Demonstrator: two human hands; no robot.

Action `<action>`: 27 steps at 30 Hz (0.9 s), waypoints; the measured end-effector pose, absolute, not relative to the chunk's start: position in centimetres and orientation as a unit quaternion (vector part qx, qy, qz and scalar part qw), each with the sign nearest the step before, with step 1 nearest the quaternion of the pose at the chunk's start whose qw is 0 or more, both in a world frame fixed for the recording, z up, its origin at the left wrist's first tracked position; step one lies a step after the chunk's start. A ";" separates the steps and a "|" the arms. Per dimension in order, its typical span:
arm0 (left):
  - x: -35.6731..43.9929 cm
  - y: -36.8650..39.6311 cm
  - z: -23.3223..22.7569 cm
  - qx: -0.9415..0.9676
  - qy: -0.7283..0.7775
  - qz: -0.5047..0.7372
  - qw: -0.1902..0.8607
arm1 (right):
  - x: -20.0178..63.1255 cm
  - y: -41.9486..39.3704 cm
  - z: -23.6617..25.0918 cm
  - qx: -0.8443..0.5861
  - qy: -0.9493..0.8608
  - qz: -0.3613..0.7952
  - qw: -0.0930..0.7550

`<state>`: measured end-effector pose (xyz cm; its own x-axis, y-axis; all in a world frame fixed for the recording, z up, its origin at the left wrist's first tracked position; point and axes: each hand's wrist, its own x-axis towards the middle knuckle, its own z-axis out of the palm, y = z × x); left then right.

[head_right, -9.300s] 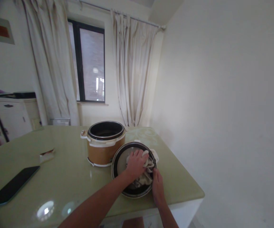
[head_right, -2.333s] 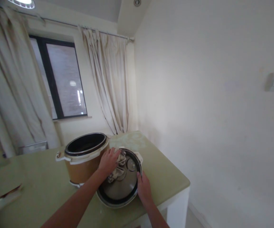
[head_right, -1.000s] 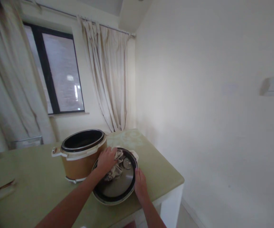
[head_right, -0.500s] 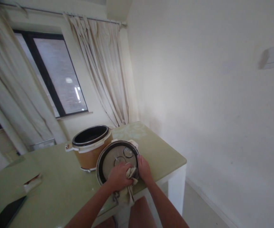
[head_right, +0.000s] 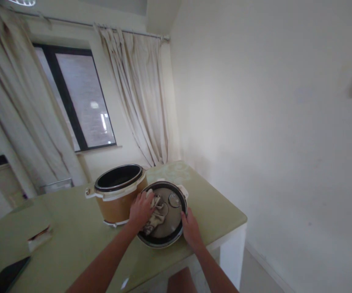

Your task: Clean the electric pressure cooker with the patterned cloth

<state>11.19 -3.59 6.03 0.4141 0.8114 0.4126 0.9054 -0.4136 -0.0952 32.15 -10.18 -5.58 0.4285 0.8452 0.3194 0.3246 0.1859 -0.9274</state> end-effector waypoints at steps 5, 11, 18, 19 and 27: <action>11.4 -5.9 6.0 -0.860 -0.498 -0.070 0.084 | 31.9 -10.3 -5.2 -0.618 -0.478 0.207 0.589; 14.2 -8.2 5.6 -0.908 -0.417 -0.015 0.041 | 31.6 -10.4 -4.6 -0.623 -0.479 0.211 0.582; 16.8 -6.2 4.4 -0.899 -0.415 -0.127 0.062 | 32.1 -10.2 -5.3 -0.612 -0.469 0.199 0.605; 16.5 -5.6 4.4 -0.893 -0.423 -0.138 0.068 | 32.1 -10.2 -5.4 -0.613 -0.466 0.200 0.606; 11.9 -2.9 6.3 -0.845 -0.510 -0.116 0.111 | 32.1 -10.4 -5.4 -0.619 -0.454 0.204 0.608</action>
<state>11.87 -2.89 6.30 0.4540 0.8356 0.3093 0.8872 -0.4560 -0.0705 32.12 -10.43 -5.44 0.5049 0.8097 0.2992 0.3132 0.1512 -0.9376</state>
